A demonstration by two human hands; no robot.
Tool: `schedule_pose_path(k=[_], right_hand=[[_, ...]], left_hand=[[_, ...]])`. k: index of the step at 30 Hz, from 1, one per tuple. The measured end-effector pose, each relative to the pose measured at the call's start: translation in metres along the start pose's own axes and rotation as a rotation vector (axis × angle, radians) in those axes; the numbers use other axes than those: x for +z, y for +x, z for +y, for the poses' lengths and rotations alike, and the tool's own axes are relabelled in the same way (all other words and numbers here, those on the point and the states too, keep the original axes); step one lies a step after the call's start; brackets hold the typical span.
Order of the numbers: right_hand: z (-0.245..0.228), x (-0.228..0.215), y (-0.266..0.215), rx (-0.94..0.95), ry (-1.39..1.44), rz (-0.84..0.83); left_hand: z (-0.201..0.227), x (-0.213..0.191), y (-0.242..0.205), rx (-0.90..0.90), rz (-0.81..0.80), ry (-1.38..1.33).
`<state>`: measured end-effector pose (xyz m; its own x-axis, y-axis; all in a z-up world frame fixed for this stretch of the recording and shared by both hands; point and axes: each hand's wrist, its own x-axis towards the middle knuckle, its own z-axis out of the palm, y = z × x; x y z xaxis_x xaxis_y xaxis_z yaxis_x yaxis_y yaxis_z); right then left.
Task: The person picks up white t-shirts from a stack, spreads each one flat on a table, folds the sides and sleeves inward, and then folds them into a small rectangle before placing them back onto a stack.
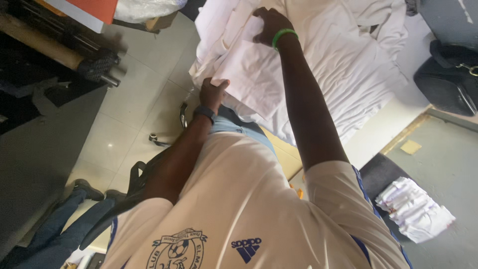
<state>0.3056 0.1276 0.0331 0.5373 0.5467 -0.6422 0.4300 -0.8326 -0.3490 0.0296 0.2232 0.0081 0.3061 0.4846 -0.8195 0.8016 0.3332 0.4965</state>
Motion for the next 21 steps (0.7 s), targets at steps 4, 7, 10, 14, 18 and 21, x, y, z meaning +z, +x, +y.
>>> schedule_pose_path(k=[4, 7, 10, 14, 18, 21], right_hand=[[0.012, -0.007, 0.011, 0.035, -0.160, -0.055], [0.046, -0.027, -0.015, -0.161, -0.288, -0.003], [0.066, -0.080, -0.096, -0.157, -0.141, 0.067], [0.106, -0.099, -0.231, -0.466, -0.059, 0.538], [0.121, -0.037, -0.302, -0.406, 0.167, 0.982], [0.137, 0.080, -0.295, -0.151, 0.278, 1.055]], left_hand=[[0.026, -0.013, -0.003, -0.101, -0.281, -0.271], [0.047, -0.018, -0.029, 0.095, -0.326, -0.133], [0.070, -0.015, -0.051, 0.427, -0.338, -0.028], [0.125, -0.001, -0.098, 1.059, -0.427, 0.053], [0.164, 0.030, -0.117, 1.547, -0.587, 0.296], [0.123, 0.056, -0.061, 1.683, -0.559, 0.640]])
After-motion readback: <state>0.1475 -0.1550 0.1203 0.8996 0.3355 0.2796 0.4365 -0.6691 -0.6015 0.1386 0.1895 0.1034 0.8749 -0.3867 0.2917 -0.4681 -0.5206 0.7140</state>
